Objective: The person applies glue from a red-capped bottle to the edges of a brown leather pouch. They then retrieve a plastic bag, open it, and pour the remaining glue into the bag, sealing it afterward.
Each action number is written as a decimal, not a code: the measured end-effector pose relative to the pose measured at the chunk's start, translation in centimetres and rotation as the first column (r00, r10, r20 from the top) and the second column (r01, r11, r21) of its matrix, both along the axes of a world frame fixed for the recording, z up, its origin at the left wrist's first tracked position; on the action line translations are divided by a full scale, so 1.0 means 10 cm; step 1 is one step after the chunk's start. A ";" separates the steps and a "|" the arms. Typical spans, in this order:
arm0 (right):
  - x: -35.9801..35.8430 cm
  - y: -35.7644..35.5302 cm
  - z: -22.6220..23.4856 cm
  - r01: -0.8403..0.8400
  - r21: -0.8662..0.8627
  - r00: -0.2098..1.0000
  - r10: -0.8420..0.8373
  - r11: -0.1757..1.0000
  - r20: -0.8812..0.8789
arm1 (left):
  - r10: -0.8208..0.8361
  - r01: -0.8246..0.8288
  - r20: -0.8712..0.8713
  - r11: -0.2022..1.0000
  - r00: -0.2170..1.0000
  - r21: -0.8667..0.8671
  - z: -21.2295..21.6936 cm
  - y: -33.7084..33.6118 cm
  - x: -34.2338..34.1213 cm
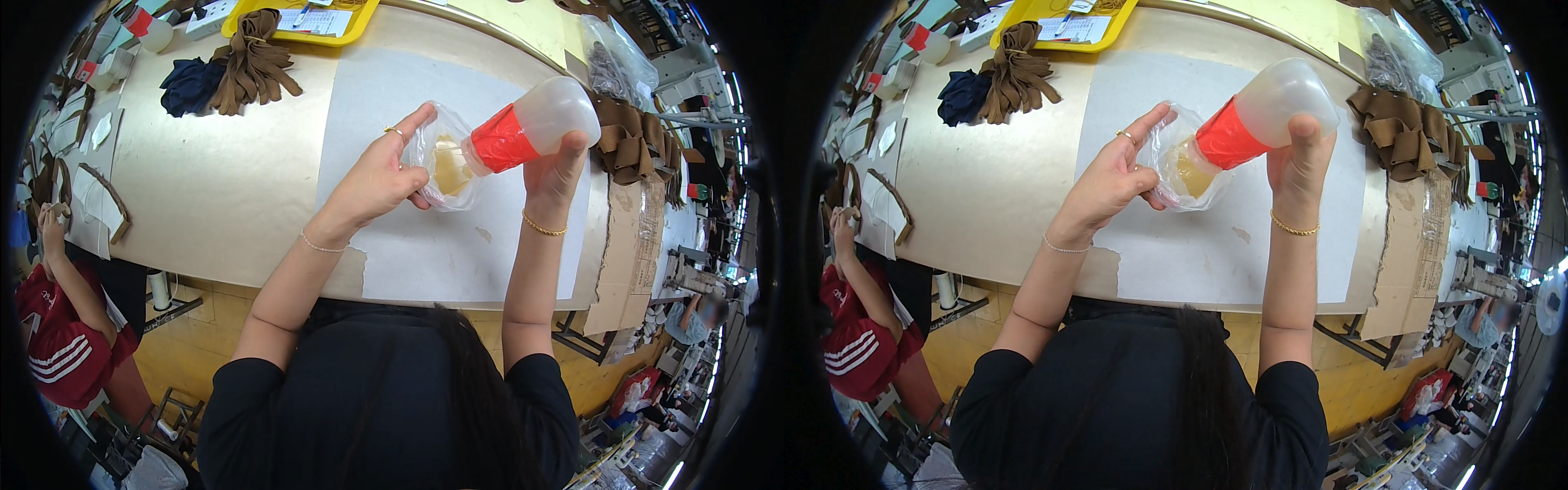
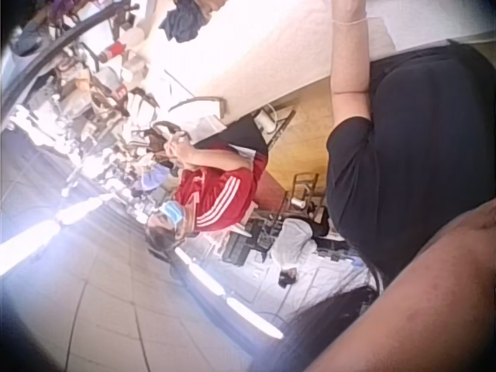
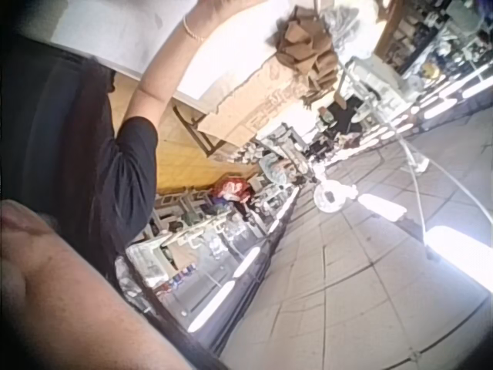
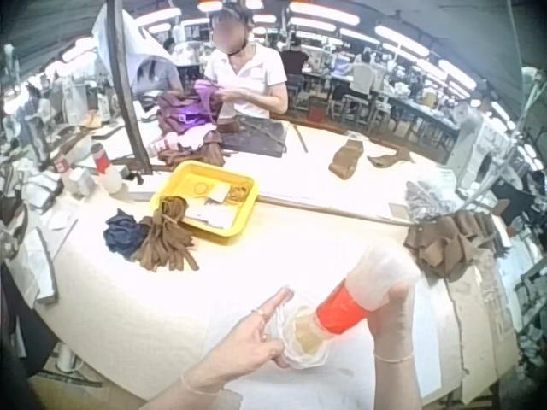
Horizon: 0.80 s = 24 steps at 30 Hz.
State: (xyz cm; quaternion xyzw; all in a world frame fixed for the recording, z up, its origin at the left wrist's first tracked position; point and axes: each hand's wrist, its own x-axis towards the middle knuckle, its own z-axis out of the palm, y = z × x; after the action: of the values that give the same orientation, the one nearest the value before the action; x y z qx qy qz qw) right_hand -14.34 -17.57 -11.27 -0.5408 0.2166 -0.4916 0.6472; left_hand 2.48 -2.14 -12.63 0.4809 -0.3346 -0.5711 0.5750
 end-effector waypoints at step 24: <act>-0.10 -0.06 -0.04 -0.091 0.021 0.992 0.093 0.996 -0.082 | -0.036 0.036 -0.006 0.999 0.999 0.003 0.05 0.02 -0.05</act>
State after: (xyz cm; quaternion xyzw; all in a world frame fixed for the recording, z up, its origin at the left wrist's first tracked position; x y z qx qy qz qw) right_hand -15.35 -18.20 -11.71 -0.5646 0.2224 -0.4364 0.6644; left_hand 1.94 -1.97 -12.15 0.4739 -0.3406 -0.5835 0.5647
